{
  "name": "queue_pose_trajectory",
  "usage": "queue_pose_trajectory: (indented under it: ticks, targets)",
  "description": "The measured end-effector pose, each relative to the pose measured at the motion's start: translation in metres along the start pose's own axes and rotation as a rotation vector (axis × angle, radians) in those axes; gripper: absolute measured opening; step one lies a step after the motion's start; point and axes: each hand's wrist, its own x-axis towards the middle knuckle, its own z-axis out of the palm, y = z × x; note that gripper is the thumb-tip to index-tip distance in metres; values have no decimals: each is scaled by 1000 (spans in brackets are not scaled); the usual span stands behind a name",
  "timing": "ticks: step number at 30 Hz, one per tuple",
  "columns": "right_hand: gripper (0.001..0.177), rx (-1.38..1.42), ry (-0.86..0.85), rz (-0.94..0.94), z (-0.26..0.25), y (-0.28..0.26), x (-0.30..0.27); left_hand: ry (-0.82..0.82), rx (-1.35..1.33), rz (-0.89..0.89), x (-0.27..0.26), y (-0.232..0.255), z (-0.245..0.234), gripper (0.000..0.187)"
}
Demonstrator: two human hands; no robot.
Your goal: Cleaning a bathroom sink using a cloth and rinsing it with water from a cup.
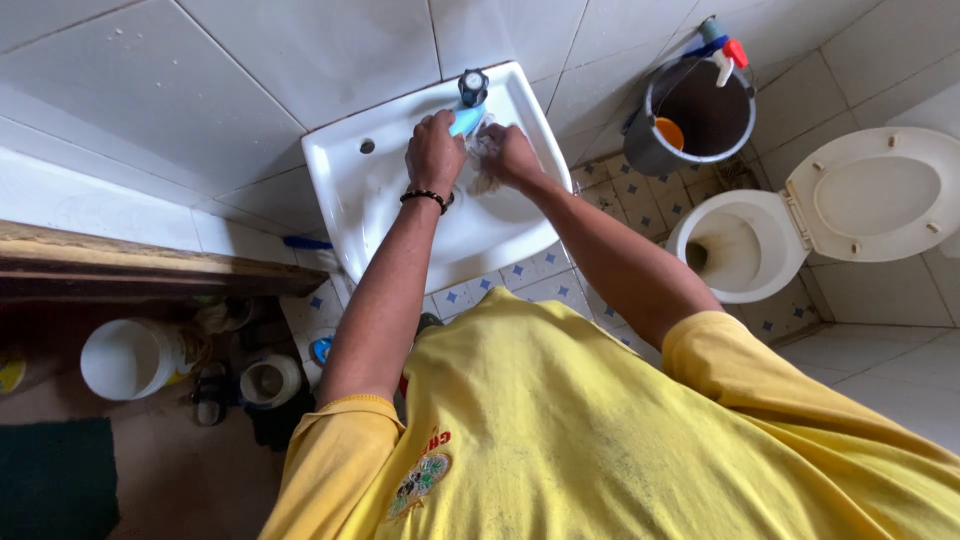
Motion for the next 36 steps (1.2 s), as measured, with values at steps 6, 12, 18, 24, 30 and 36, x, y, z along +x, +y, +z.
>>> queue_pose_trajectory:
  ticks: [6,12,18,24,30,36]
  targets:
    - [59,784,-191,258,30,35,-18,144,-220,237,12,-68,41,41]
    - [58,1032,-154,444,33,-14,-45,-160,-905,-206,-37,-133,84,69]
    - [50,1045,-242,398,-7,-26,-70,-73,-752,-225,-78,-136,73,56]
    - [31,1367,-40,385,-106,35,-124,-91,-803,-159,-86,-32,45,38]
    - [26,1443,397,483,-170,183,-127,-78,-33,117,-96,122,35,67]
    - [19,1366,548,613,-165,370,-56,-71,-202,346,-77,190,118,68]
